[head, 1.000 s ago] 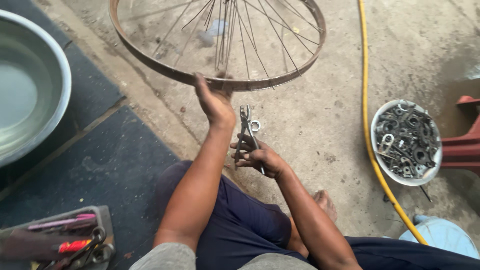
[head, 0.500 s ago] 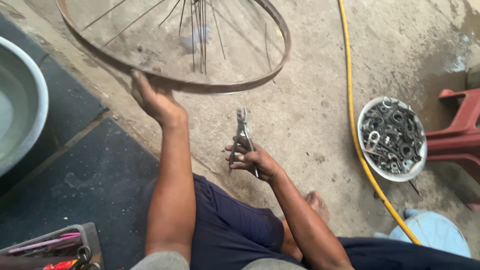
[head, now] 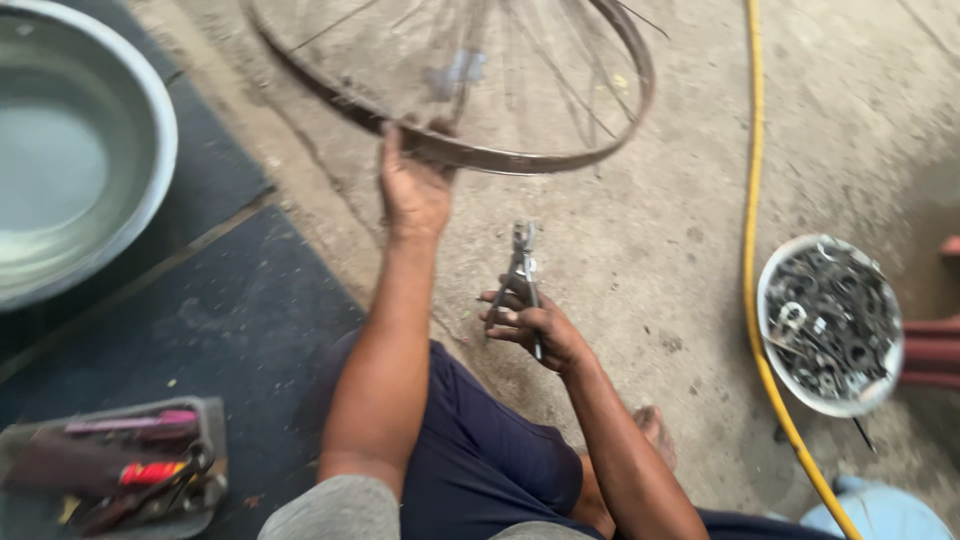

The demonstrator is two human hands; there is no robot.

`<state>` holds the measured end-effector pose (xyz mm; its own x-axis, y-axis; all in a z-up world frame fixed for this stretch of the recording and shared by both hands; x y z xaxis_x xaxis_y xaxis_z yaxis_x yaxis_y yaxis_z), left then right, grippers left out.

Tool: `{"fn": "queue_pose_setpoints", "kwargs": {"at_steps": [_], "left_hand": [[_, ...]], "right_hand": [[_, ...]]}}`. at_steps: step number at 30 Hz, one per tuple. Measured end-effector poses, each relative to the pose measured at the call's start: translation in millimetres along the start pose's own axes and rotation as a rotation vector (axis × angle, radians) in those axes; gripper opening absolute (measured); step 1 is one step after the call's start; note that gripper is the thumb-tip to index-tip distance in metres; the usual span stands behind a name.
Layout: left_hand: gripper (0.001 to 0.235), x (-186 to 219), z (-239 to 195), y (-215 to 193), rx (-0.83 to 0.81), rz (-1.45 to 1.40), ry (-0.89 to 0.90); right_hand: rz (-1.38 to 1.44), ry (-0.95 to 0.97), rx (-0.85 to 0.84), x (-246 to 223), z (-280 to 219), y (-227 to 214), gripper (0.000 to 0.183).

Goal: The person uses pliers to adjust and tighten the spokes of a bicycle wheel. They rotate the wheel to access different sections and continue working on the spokes throughout the clip.

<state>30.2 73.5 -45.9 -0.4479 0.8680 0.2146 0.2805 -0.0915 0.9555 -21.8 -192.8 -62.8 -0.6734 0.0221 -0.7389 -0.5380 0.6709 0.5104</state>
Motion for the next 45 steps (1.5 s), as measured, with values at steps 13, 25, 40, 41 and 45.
{"fn": "queue_pose_setpoints", "kwargs": {"at_steps": [13,25,40,41,45], "left_hand": [[0.047,-10,-12,9,0.171,0.125,-0.068],[0.042,-25,-7,-3,0.346,0.116,-0.081],[0.081,-39,-1,-15,0.339,0.121,-0.127],[0.081,-38,-1,-16,0.342,0.115,-0.125],[0.081,-36,-2,-13,0.351,0.109,-0.139]], "right_hand": [[-0.385,0.048,-0.069,-32,-6,27,0.094],[-1.518,0.166,0.293,-194,12,64,0.054],[-1.862,0.294,0.375,-246,98,97,0.041],[-1.864,0.285,0.38,-245,99,95,0.04],[-1.9,0.281,0.447,-245,101,90,0.035]]}}
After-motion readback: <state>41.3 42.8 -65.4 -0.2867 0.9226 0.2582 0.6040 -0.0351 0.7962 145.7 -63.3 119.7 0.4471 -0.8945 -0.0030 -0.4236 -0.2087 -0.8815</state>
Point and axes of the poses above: each hand's wrist, its own z-axis towards the middle knuckle, its own y-axis out of the palm, x = y × z, the point moved 4 cm from there along z, towards the middle knuckle, and after that the axes turned 3 degrees about -y, right-handed, at the moved point
